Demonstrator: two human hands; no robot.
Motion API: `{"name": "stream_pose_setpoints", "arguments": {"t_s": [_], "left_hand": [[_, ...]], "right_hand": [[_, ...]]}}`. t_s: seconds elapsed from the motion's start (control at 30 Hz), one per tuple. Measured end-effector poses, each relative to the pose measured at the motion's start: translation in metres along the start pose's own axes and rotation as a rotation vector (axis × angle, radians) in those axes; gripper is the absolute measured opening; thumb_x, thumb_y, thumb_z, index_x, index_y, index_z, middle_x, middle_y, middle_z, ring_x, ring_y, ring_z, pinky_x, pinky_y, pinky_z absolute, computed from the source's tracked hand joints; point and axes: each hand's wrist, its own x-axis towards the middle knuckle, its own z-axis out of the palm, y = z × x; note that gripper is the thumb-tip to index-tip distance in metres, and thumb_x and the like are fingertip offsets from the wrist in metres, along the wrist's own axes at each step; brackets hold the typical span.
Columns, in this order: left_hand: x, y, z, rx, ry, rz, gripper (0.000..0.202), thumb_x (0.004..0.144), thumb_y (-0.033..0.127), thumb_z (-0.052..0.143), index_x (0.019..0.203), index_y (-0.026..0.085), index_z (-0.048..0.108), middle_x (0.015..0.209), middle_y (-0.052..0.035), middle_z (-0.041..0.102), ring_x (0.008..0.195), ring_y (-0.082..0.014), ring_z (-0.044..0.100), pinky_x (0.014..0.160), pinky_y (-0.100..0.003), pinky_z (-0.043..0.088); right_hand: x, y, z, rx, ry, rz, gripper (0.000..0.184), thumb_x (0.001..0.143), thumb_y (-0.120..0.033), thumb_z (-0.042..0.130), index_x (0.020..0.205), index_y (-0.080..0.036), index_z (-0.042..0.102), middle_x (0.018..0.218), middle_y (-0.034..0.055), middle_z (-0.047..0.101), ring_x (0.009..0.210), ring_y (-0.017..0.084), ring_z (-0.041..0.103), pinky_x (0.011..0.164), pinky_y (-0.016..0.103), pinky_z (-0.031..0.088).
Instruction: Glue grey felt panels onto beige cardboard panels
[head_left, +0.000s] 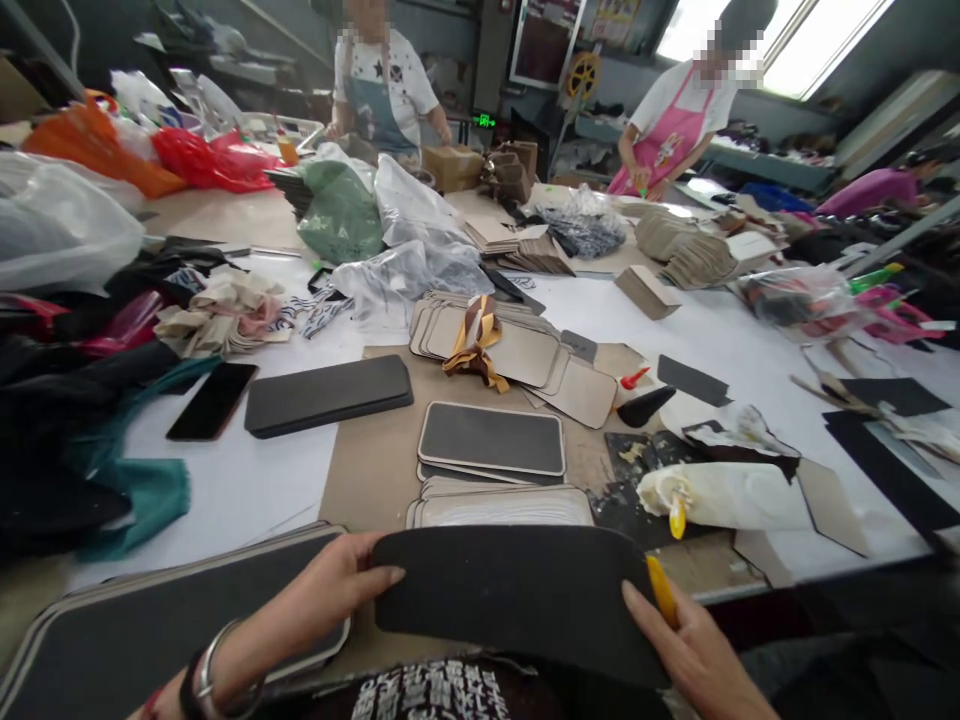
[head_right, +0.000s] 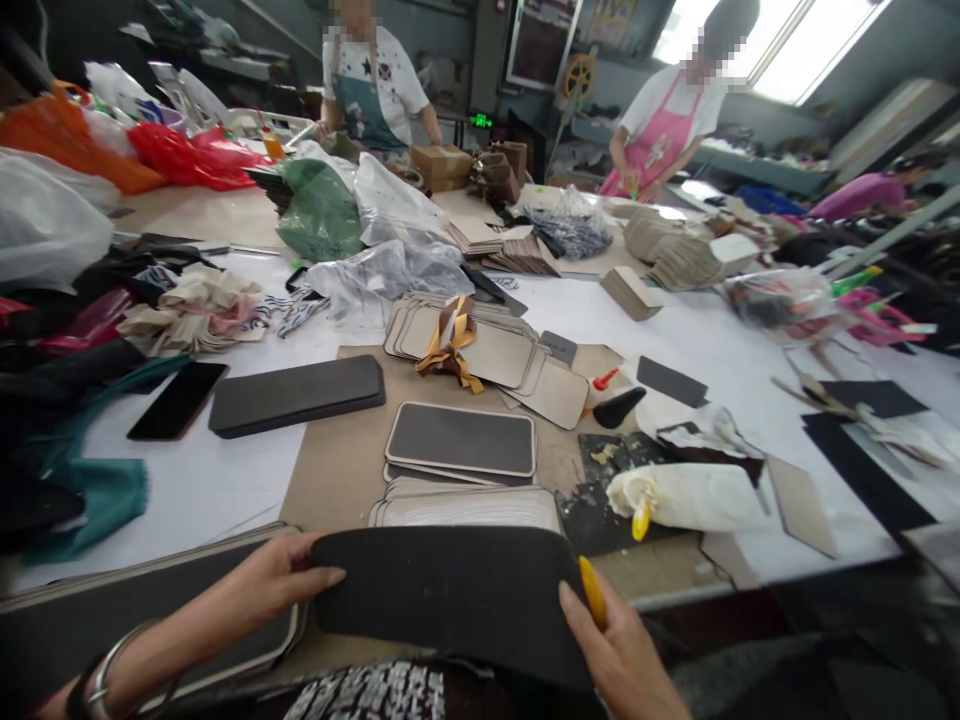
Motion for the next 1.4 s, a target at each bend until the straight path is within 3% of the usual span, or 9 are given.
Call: {"name": "stream_pose_setpoints", "arguments": {"t_s": [0.1, 0.17, 0.3, 0.4, 0.47, 0.6, 0.73, 0.97, 1.4], "left_hand": [[0.011, -0.031, 0.027, -0.300, 0.086, -0.090, 0.037, 0.054, 0.050, 0.067, 0.070, 0.017, 0.063, 0.067, -0.0031, 0.066, 0.068, -0.0210, 0.061, 0.070, -0.032, 0.048], [0.022, -0.048, 0.040, -0.317, 0.187, -0.091, 0.039, 0.053, 0.053, 0.066, 0.064, 0.017, 0.061, 0.062, -0.0023, 0.064, 0.063, -0.0190, 0.058, 0.066, -0.031, 0.047], [0.049, -0.070, 0.050, -0.074, 0.417, -0.040, 0.044, 0.051, 0.060, 0.060, 0.055, 0.016, 0.057, 0.049, 0.0009, 0.054, 0.052, -0.0151, 0.049, 0.053, -0.027, 0.040], [0.065, -0.074, 0.047, 0.170, 0.593, -0.016, 0.045, 0.054, 0.061, 0.054, 0.048, 0.017, 0.051, 0.041, 0.0036, 0.043, 0.045, -0.0129, 0.040, 0.047, -0.025, 0.031], [0.072, -0.071, 0.046, 0.269, 0.662, 0.001, 0.041, 0.057, 0.058, 0.051, 0.048, 0.018, 0.051, 0.043, 0.0030, 0.044, 0.047, -0.0137, 0.042, 0.048, -0.025, 0.030], [0.080, -0.063, 0.049, 0.383, 0.716, -0.055, 0.031, 0.060, 0.048, 0.050, 0.049, 0.019, 0.050, 0.045, 0.0021, 0.047, 0.050, -0.0161, 0.046, 0.051, -0.026, 0.031], [0.082, -0.061, 0.054, 0.444, 0.752, -0.085, 0.025, 0.064, 0.040, 0.051, 0.049, 0.020, 0.049, 0.044, 0.0028, 0.046, 0.050, -0.0161, 0.047, 0.053, -0.026, 0.031], [0.083, -0.068, 0.051, 0.368, 0.762, -0.076, 0.022, 0.063, 0.036, 0.055, 0.050, 0.019, 0.048, 0.046, 0.0034, 0.047, 0.052, -0.0164, 0.048, 0.053, -0.027, 0.031], [0.084, -0.073, 0.053, 0.257, 0.787, -0.072, 0.016, 0.058, 0.031, 0.056, 0.051, 0.018, 0.048, 0.047, 0.0040, 0.048, 0.051, -0.0137, 0.046, 0.052, -0.025, 0.034]], "right_hand": [[0.011, 0.041, 0.014, 0.037, -0.004, 0.096, 0.039, 0.063, -0.051, 0.059, 0.081, -0.016, 0.065, 0.071, 0.0056, 0.067, 0.077, 0.025, 0.062, 0.064, 0.031, 0.051], [0.024, 0.063, 0.019, -0.013, 0.046, 0.090, 0.037, 0.062, -0.051, 0.059, 0.073, -0.016, 0.063, 0.065, 0.0041, 0.065, 0.070, 0.024, 0.061, 0.062, 0.031, 0.048], [0.058, 0.095, 0.022, -0.224, 0.129, -0.002, 0.033, 0.066, -0.051, 0.055, 0.063, -0.018, 0.056, 0.056, -0.0002, 0.057, 0.059, 0.019, 0.054, 0.057, 0.028, 0.042], [0.080, 0.104, 0.023, -0.398, 0.150, -0.038, 0.032, 0.070, -0.052, 0.051, 0.065, -0.020, 0.055, 0.060, 0.0000, 0.057, 0.059, 0.018, 0.053, 0.057, 0.028, 0.040], [0.090, 0.104, 0.024, -0.517, 0.139, -0.067, 0.030, 0.075, -0.048, 0.047, 0.070, -0.020, 0.056, 0.066, 0.0020, 0.060, 0.063, 0.019, 0.055, 0.059, 0.028, 0.040], [0.103, 0.105, 0.028, -0.721, 0.094, -0.127, 0.024, 0.082, -0.037, 0.041, 0.076, -0.020, 0.056, 0.077, 0.0066, 0.063, 0.073, 0.021, 0.059, 0.065, 0.028, 0.040], [0.108, 0.109, 0.028, -0.808, 0.073, -0.124, 0.023, 0.082, -0.039, 0.042, 0.074, -0.021, 0.052, 0.076, 0.0064, 0.061, 0.070, 0.021, 0.059, 0.060, 0.028, 0.039], [0.112, 0.112, 0.027, -0.655, 0.064, -0.073, 0.027, 0.076, -0.047, 0.044, 0.062, -0.024, 0.041, 0.062, 0.0021, 0.058, 0.060, 0.019, 0.057, 0.059, 0.027, 0.039], [0.120, 0.116, 0.026, -0.612, 0.055, 0.002, 0.029, 0.069, -0.053, 0.045, 0.060, -0.025, 0.046, 0.057, 0.0025, 0.060, 0.060, 0.022, 0.058, 0.058, 0.029, 0.040]]}}
